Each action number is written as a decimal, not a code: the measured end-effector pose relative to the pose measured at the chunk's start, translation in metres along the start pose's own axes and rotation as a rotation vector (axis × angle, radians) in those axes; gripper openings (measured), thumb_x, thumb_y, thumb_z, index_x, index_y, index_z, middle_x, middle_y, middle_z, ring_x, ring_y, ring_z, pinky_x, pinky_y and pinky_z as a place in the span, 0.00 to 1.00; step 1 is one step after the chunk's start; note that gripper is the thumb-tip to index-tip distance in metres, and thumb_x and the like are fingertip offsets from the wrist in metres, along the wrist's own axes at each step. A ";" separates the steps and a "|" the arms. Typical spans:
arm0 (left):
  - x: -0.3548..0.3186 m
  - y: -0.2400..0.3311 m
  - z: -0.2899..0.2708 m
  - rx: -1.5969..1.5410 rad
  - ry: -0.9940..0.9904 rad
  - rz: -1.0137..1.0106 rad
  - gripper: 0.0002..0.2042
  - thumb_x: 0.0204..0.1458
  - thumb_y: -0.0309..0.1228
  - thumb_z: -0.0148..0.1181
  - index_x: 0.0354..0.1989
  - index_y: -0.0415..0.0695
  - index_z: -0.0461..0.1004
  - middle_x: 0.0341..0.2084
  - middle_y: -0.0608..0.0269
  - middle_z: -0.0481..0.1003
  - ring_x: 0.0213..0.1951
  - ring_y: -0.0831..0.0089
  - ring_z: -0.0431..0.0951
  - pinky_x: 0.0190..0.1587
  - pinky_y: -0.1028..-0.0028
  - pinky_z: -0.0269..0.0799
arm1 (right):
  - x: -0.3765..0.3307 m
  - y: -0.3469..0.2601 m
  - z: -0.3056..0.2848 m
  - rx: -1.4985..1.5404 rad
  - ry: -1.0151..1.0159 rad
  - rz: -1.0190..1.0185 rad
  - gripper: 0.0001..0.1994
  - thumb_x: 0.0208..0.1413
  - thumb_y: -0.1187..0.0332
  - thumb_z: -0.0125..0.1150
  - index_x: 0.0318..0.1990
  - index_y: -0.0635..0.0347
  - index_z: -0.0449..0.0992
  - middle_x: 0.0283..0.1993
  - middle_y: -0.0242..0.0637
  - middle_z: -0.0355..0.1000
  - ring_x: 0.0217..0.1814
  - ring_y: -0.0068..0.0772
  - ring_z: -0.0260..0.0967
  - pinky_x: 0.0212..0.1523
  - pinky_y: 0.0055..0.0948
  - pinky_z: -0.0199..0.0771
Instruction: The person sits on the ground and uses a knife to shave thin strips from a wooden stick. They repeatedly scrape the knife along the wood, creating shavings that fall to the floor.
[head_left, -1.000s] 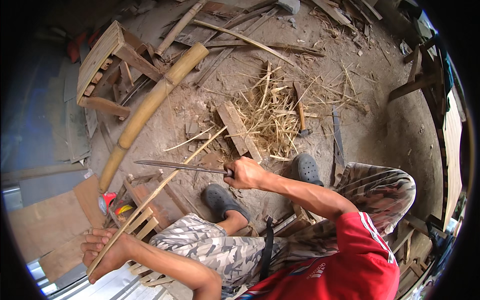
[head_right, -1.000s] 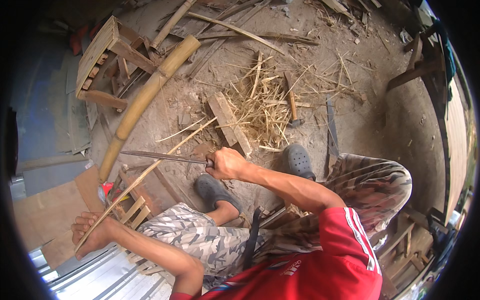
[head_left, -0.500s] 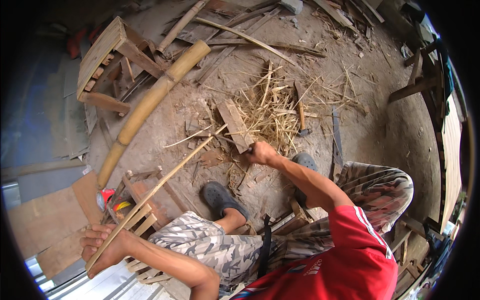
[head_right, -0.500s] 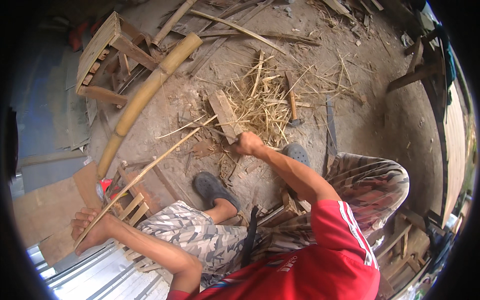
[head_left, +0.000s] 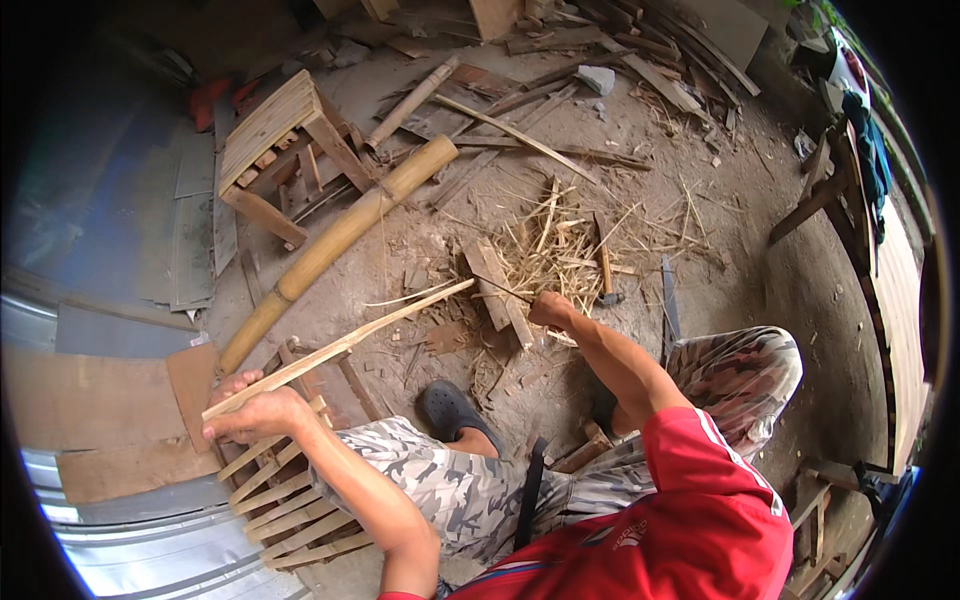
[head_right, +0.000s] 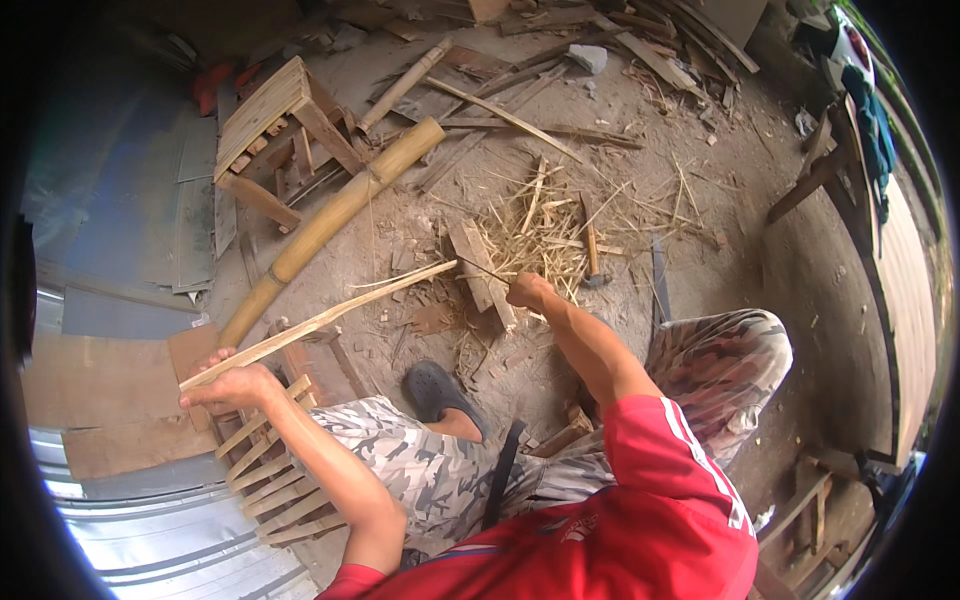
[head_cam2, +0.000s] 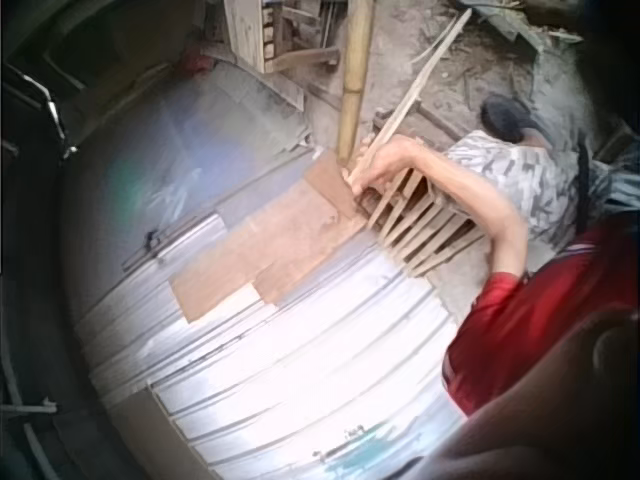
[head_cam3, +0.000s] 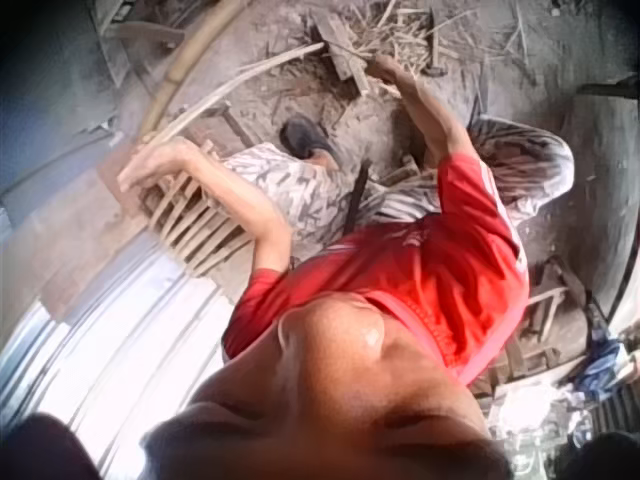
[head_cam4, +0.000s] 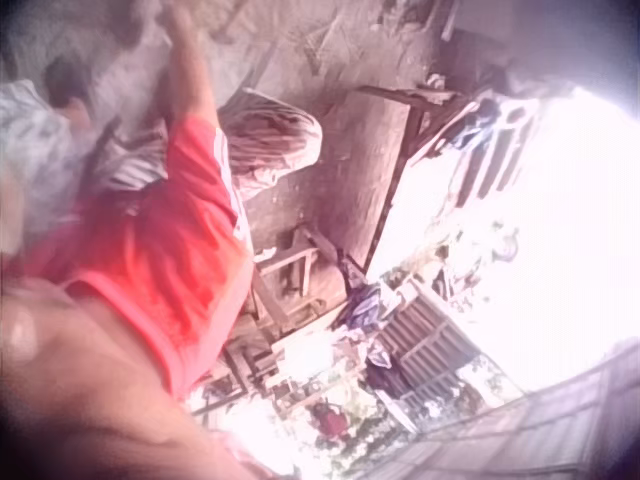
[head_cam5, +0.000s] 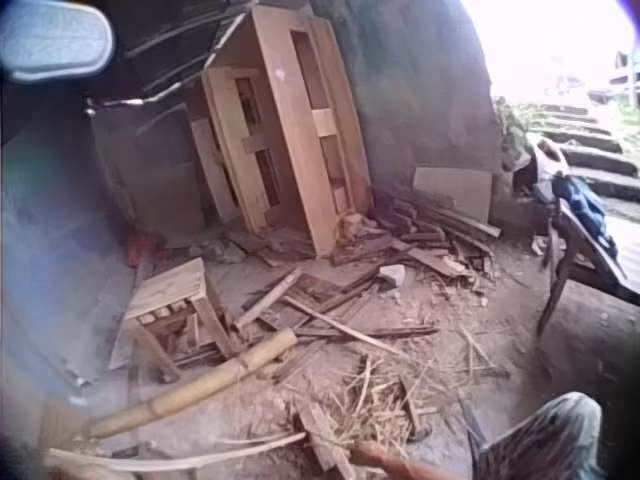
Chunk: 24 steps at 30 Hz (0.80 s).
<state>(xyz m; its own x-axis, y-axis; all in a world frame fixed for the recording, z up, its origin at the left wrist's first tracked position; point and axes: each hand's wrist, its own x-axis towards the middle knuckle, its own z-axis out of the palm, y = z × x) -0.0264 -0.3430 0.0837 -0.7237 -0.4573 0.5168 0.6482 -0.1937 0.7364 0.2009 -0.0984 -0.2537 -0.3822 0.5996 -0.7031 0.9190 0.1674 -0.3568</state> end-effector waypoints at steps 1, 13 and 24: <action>-0.005 0.001 0.011 -0.105 -0.016 -0.078 0.33 0.58 0.68 0.28 0.25 0.48 0.57 0.13 0.68 0.56 0.19 0.72 0.64 0.31 0.67 0.71 | 0.016 0.015 -0.013 -0.153 -0.056 -0.085 0.15 0.49 0.66 0.55 0.41 0.65 0.81 0.35 0.47 0.80 0.35 0.40 0.80 0.32 0.37 0.79; 0.005 -0.006 0.000 -0.449 -0.202 -0.422 0.30 0.58 0.66 0.41 0.27 0.48 0.62 0.15 0.72 0.55 0.16 0.80 0.53 0.22 0.78 0.51 | -0.154 0.003 -0.221 -0.187 0.260 -0.054 0.18 0.59 0.55 0.57 0.30 0.63 0.78 0.23 0.35 0.74 0.18 0.27 0.70 0.19 0.30 0.71; -0.017 0.013 0.038 -0.551 0.194 -0.707 0.29 0.59 0.67 0.35 0.19 0.54 0.51 0.13 0.74 0.54 0.19 0.77 0.55 0.25 0.78 0.58 | -0.189 -0.029 -0.186 0.971 0.352 -0.345 0.21 0.53 0.53 0.69 0.36 0.66 0.74 0.35 0.45 0.76 0.35 0.34 0.77 0.34 0.31 0.84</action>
<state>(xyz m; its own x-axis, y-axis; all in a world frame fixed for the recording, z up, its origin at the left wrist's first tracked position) -0.0145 -0.3048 0.1006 -0.9747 -0.2025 -0.0943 0.1263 -0.8478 0.5151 0.2638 -0.0709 0.0039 -0.4139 0.8556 -0.3110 0.2404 -0.2268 -0.9438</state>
